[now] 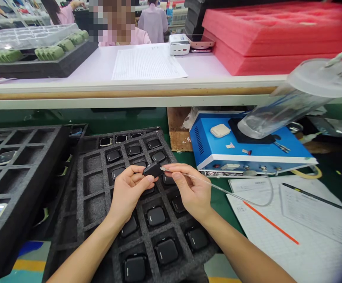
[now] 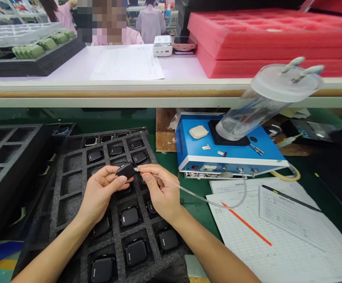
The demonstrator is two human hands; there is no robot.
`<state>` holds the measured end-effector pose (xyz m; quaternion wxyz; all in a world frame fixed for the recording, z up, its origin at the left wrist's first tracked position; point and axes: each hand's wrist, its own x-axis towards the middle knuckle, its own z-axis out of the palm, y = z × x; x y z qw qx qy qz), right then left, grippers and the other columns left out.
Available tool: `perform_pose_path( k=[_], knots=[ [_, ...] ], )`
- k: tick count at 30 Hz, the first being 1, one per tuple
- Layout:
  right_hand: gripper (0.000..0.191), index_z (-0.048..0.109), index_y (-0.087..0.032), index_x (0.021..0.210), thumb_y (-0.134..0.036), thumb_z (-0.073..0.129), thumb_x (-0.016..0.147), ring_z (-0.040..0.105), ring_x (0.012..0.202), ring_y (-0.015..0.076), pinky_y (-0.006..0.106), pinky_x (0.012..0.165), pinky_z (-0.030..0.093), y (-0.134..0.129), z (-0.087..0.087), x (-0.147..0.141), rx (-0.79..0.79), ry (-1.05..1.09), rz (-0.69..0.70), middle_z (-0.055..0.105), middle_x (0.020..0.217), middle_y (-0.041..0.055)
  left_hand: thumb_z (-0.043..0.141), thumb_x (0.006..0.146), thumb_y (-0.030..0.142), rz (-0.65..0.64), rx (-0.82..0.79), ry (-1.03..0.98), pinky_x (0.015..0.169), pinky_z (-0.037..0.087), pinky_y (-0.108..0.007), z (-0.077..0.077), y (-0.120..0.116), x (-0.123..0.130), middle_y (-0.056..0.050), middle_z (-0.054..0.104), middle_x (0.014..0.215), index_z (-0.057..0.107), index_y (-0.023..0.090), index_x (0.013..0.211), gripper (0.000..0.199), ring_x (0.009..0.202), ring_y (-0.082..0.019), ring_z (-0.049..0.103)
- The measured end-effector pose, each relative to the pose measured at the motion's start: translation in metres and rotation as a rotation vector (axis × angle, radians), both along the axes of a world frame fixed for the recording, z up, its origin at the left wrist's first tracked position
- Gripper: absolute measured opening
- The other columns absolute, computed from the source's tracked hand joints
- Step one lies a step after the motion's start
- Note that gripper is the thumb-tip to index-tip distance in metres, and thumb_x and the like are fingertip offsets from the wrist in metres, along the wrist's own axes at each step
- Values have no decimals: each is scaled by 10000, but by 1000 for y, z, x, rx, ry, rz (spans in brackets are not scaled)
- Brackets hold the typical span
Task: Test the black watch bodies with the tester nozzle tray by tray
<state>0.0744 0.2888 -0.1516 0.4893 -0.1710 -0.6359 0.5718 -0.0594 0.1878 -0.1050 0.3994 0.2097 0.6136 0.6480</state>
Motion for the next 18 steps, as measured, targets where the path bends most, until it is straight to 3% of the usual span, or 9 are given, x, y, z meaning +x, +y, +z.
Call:
perform_pose_path(
  k=[18],
  knots=[
    [139, 737, -237, 1006, -280, 607, 981, 736, 963, 205, 381, 860, 645, 1, 1, -1, -9, -23, -5, 761, 1049, 61, 898, 679, 283, 20, 5, 15, 725, 598, -258, 2, 0, 1, -55, 801, 837, 657, 159, 879, 336, 815, -201, 768]
  ],
)
